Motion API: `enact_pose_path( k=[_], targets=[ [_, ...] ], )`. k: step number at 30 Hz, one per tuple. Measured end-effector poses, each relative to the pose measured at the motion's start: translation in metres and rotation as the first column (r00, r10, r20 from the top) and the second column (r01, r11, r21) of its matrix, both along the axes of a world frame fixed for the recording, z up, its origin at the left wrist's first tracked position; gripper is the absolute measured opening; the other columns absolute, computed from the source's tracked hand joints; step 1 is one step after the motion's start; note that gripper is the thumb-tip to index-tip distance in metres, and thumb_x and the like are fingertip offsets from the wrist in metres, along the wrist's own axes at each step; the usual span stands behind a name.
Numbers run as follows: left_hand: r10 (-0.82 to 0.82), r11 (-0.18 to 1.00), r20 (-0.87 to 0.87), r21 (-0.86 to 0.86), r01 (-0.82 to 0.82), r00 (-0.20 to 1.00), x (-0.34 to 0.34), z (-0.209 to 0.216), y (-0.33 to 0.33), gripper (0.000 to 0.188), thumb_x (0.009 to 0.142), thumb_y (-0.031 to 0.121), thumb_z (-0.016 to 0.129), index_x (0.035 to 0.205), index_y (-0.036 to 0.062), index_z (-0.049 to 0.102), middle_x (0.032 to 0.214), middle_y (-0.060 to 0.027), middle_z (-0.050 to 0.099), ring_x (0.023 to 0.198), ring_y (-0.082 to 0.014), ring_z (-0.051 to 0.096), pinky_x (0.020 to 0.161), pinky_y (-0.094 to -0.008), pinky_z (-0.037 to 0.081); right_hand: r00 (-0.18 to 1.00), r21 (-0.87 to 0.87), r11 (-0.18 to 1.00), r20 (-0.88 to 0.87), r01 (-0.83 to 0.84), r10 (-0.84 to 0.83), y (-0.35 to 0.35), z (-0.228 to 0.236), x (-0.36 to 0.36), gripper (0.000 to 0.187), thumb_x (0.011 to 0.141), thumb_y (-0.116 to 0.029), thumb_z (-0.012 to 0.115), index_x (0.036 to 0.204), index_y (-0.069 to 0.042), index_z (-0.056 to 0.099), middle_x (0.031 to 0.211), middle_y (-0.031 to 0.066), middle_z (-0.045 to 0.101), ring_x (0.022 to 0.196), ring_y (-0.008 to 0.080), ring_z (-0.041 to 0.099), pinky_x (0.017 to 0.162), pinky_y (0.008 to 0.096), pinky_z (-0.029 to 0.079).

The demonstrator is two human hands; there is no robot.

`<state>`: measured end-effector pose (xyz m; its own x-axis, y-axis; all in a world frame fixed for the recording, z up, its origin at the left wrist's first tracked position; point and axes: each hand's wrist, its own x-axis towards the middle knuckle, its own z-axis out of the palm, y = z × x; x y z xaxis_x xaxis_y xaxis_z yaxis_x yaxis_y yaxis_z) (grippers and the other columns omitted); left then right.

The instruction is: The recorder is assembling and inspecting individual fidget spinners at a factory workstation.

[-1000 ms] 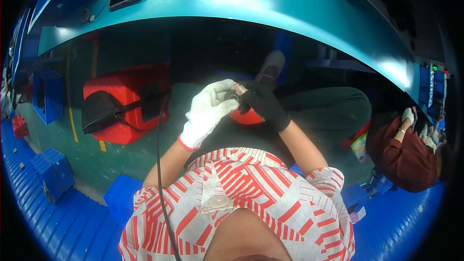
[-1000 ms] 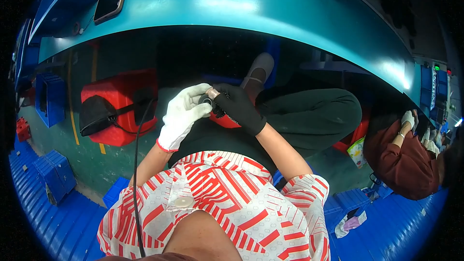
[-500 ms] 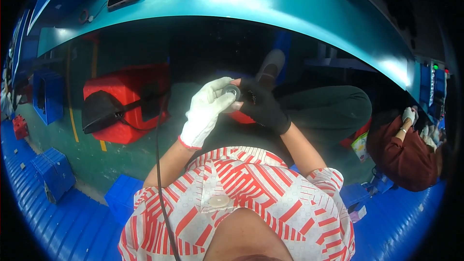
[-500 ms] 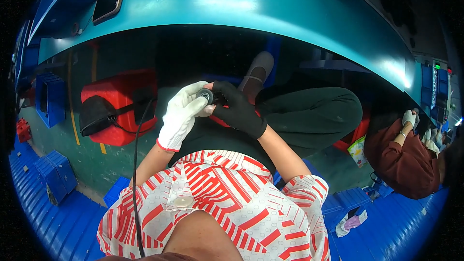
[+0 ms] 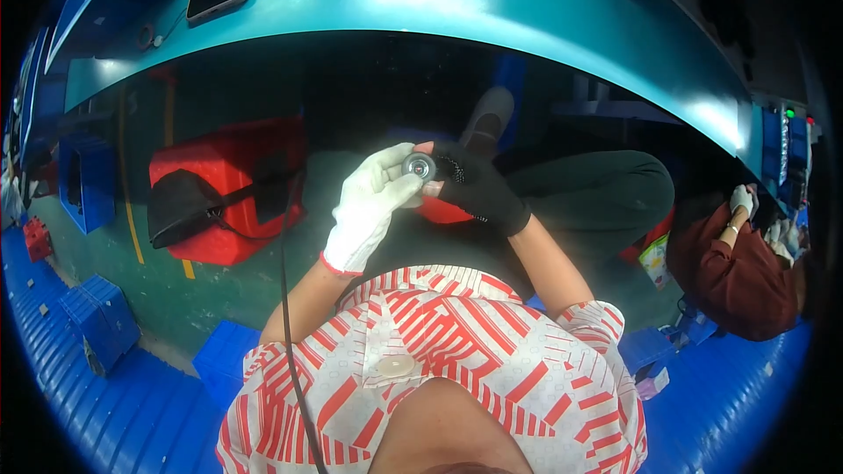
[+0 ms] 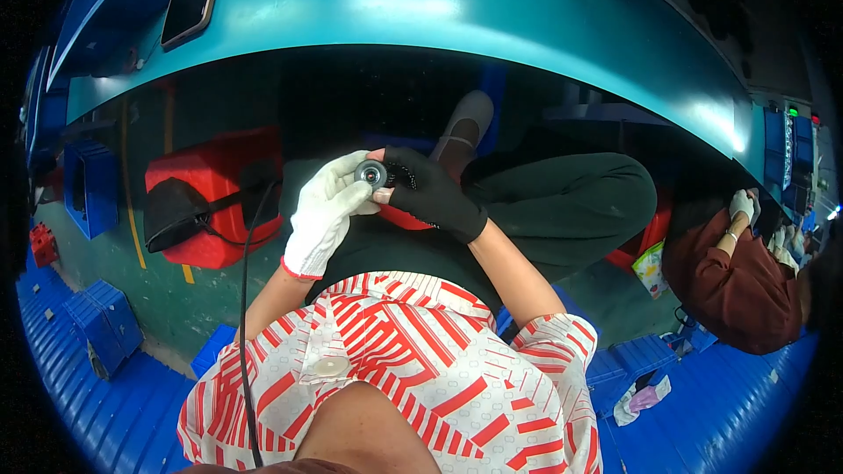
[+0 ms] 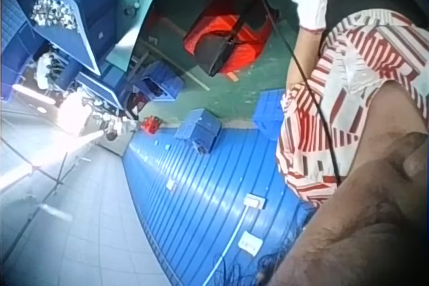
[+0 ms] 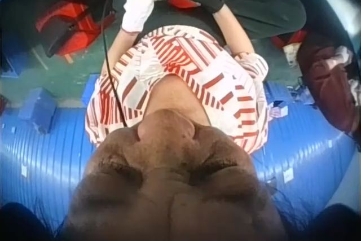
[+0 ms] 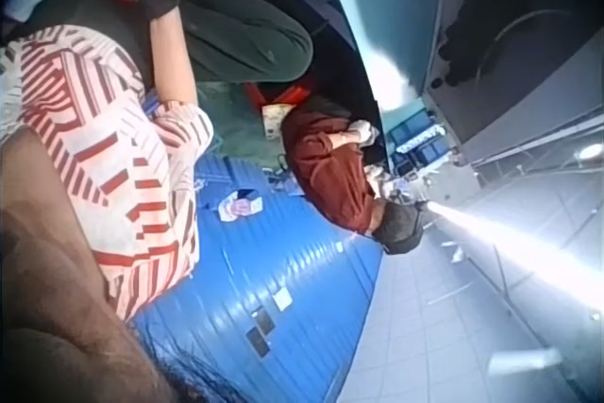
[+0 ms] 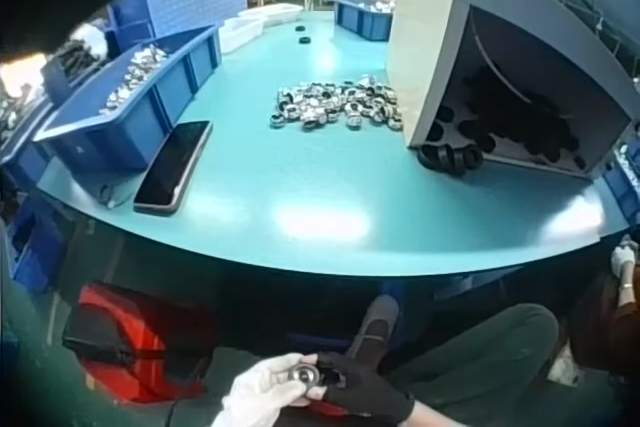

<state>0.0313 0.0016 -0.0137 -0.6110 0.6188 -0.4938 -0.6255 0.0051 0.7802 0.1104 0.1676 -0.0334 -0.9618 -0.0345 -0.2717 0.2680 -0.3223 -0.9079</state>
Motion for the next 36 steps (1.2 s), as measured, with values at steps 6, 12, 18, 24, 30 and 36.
enact_pose_path(
  k=[6,12,18,24,30,36],
  targets=[
    [-0.006,1.000,-0.014,-0.013,0.006,1.000,0.000,0.005,0.001,0.042,0.087,0.005,0.060,0.126,-0.0042,0.048,0.109,-0.0140,0.063,0.092,-0.0179,0.066,0.078,-0.0260,0.053,1.000,0.057,0.998,-0.001,-0.007,0.007,0.000,0.001,0.002,0.049,0.084,-0.009,0.065,0.129,-0.003,0.047,0.115,0.0074,0.057,0.106,0.0165,0.054,0.094,0.0297,0.043],
    [-0.057,0.998,0.053,0.042,0.054,0.997,-0.002,0.004,0.002,0.041,0.086,0.002,0.059,0.125,-0.0049,0.049,0.104,-0.0134,0.063,0.087,-0.0188,0.067,0.081,-0.0266,0.053,0.998,0.119,0.992,-0.049,-0.029,0.035,0.000,-0.005,0.004,0.054,0.081,-0.008,0.068,0.130,-0.004,0.046,0.119,0.0079,0.055,0.110,0.0174,0.052,0.097,0.0299,0.042],
    [-0.012,1.000,0.019,0.016,0.012,1.000,0.003,0.002,0.001,0.046,0.084,-0.002,0.059,0.127,-0.0064,0.045,0.113,-0.0164,0.061,0.091,-0.0215,0.067,0.085,-0.0281,0.052,0.999,0.050,0.998,-0.021,-0.044,0.045,0.001,-0.010,0.005,0.056,0.079,-0.006,0.070,0.129,-0.006,0.047,0.121,0.0082,0.055,0.115,0.0213,0.052,0.101,0.0338,0.039],
    [-0.027,1.000,-0.020,0.011,0.027,0.999,0.003,0.002,0.000,0.050,0.083,-0.003,0.061,0.129,-0.0070,0.042,0.117,-0.0171,0.059,0.093,-0.0225,0.066,0.087,-0.0290,0.052,0.996,0.058,0.998,-0.083,-0.029,0.034,0.000,-0.016,0.006,0.055,0.078,-0.005,0.070,0.129,-0.006,0.047,0.121,0.0079,0.055,0.115,0.0212,0.052,0.101,0.0338,0.040],
    [-0.016,1.000,0.113,-0.010,0.017,0.994,-0.001,0.002,0.001,0.052,0.084,-0.002,0.060,0.131,-0.0073,0.040,0.115,-0.0202,0.058,0.092,-0.0241,0.066,0.085,-0.0299,0.053,0.987,0.063,0.993,-0.113,-0.104,0.111,0.007,-0.014,0.004,0.055,0.079,-0.003,0.068,0.129,-0.007,0.046,0.125,0.0085,0.051,0.116,0.0211,0.051,0.099,0.0320,0.041],
    [0.047,0.987,0.238,0.139,-0.082,0.970,-0.004,-0.008,0.003,0.041,0.083,-0.004,0.054,0.124,-0.0064,0.047,0.109,-0.0180,0.055,0.084,-0.0233,0.066,0.075,-0.0338,0.059,0.982,0.185,0.981,-0.167,-0.059,0.090,0.002,-0.013,0.003,0.053,0.078,-0.009,0.070,0.127,-0.006,0.050,0.123,0.0112,0.050,0.113,0.0250,0.052,0.096,0.0323,0.042]
  ],
)
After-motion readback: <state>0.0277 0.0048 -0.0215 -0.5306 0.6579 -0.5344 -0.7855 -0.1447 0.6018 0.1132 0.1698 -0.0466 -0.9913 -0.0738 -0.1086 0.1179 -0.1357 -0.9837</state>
